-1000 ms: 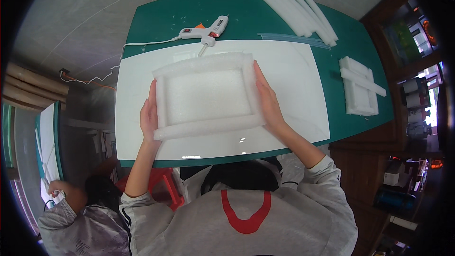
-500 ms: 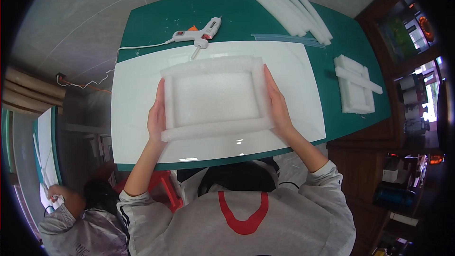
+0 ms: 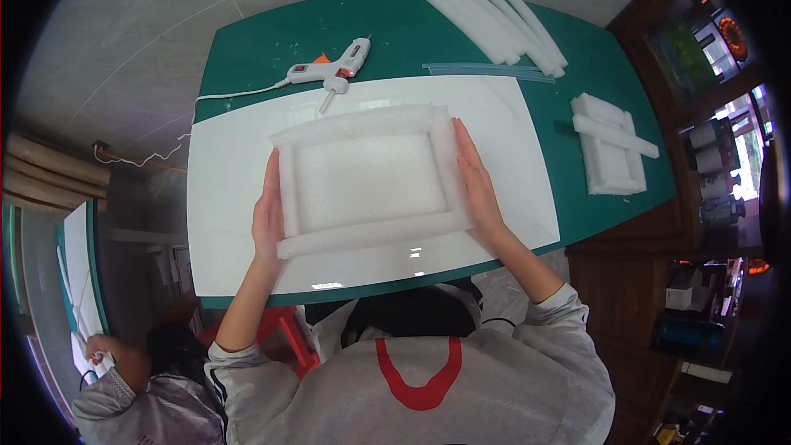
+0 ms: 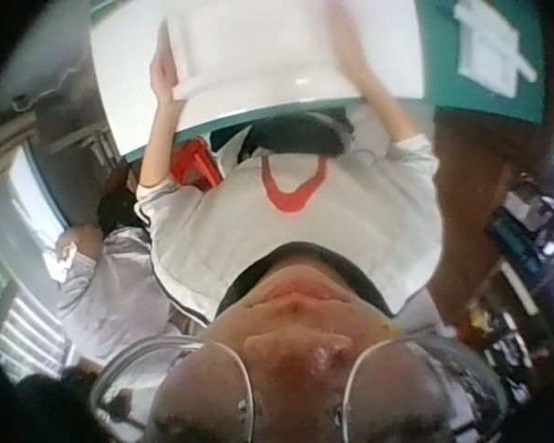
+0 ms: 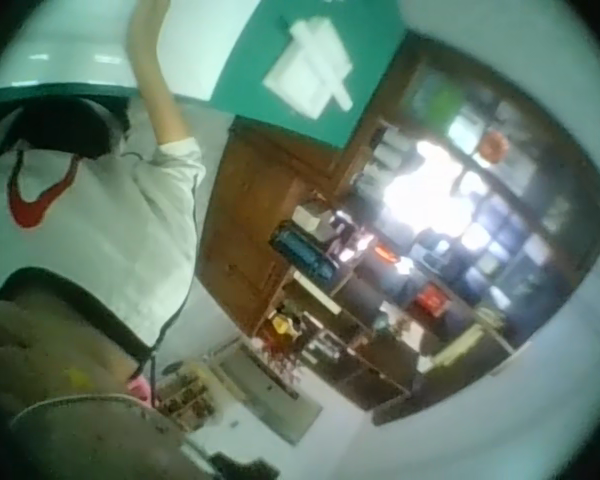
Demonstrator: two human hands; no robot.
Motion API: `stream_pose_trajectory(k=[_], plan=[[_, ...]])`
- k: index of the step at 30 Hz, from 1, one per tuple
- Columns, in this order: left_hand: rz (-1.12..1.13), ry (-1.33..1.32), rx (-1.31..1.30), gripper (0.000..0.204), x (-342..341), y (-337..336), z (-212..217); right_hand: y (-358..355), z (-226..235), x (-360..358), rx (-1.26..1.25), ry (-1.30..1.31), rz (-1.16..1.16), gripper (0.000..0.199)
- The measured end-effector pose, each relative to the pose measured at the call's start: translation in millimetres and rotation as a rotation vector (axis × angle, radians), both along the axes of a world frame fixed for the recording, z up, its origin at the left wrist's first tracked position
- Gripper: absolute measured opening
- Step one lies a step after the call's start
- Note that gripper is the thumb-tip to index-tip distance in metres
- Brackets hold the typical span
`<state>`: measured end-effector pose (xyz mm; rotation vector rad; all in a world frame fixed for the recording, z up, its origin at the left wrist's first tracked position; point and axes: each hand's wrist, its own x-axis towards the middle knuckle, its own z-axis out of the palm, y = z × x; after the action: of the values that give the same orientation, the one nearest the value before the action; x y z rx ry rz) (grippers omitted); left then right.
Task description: Using a hot glue gun to assemble foam pieces onto a base board in a manufacturing setting.
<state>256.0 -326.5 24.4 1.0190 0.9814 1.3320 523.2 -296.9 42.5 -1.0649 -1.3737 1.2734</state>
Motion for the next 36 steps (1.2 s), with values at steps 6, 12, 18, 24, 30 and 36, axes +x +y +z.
stream_pose_trajectory(k=[6, 12, 18, 24, 30, 36], plan=[[0.011, -0.016, 0.02, 0.062, 1.2, -3.1, 4.9, -3.2, -2.6, 2.4, -0.037, 0.072, 0.017, 0.051], [0.104, -0.124, 0.016, 0.059, -12.4, -1.7, -10.4, 2.5, -7.4, 9.7, -0.079, 0.164, -0.031, 0.052], [0.25, -0.193, 0.028, 0.058, -31.5, -14.2, 11.4, 101.7, 7.9, 77.8, 0.281, -0.35, -0.329, 0.038], [0.212, -0.17, 0.051, 0.059, -23.2, -23.5, 13.7, 271.2, -33.9, 168.3, 0.423, -1.022, -0.525, 0.033], [0.259, -0.164, 0.044, 0.059, -36.8, -43.7, 14.7, 296.4, -40.4, 177.8, 0.308, -1.293, -0.421, 0.028], [0.277, -0.273, -0.003, 0.058, -40.3, -48.0, 14.7, 304.7, -28.8, 180.3, 0.203, -1.421, -0.394, 0.033]])
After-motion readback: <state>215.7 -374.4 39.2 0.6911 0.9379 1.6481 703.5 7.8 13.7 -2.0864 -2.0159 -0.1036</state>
